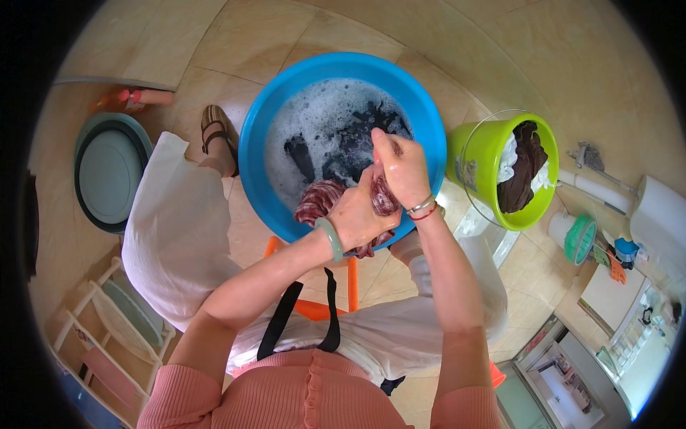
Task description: The person hand-washes clothes in a blue basin filled with soapy water. They scrub and rinse a dark garment and a plaid shirt, then transfer the wet items into a green bucket. The person also briefly handles a small cloth from a nearby shelf.
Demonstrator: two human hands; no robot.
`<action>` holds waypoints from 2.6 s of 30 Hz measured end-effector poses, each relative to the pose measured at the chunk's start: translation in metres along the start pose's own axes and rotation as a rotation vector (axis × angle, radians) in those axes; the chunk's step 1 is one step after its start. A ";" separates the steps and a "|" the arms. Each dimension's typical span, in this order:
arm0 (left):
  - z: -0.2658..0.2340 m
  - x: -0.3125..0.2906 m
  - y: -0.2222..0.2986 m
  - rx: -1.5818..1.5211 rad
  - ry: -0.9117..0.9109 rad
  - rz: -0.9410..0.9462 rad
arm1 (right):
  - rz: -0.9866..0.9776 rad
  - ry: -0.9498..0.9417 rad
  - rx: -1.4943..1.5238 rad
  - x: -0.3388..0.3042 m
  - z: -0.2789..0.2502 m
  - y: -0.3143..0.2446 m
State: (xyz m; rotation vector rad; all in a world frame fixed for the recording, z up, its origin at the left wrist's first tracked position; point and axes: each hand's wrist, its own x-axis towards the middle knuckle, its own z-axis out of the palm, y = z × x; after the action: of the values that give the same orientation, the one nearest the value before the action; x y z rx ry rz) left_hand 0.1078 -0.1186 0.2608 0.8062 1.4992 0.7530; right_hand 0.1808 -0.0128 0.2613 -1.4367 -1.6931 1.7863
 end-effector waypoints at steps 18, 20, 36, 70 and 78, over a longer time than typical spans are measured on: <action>-0.021 0.000 0.004 -1.153 0.274 0.135 | 0.149 0.153 0.242 -0.004 -0.040 0.079; -0.021 0.001 0.012 -1.267 0.295 0.161 | 0.198 0.353 -0.101 -0.013 -0.062 0.153; 0.032 0.067 0.091 -1.087 -0.338 0.045 | -0.362 0.514 0.313 -0.048 -0.169 0.017; -0.140 -0.051 0.122 -1.128 -0.206 0.287 | -0.055 -0.547 1.001 -0.038 -0.033 -0.138; -0.285 -0.310 0.032 -1.185 0.330 0.761 | 0.086 -1.131 0.903 -0.111 0.248 -0.239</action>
State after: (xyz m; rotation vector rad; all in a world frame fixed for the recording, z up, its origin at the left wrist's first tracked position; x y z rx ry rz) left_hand -0.1602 -0.3613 0.4786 0.2816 0.6941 2.1349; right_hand -0.0612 -0.1792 0.4731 -0.0498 -0.7586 3.0761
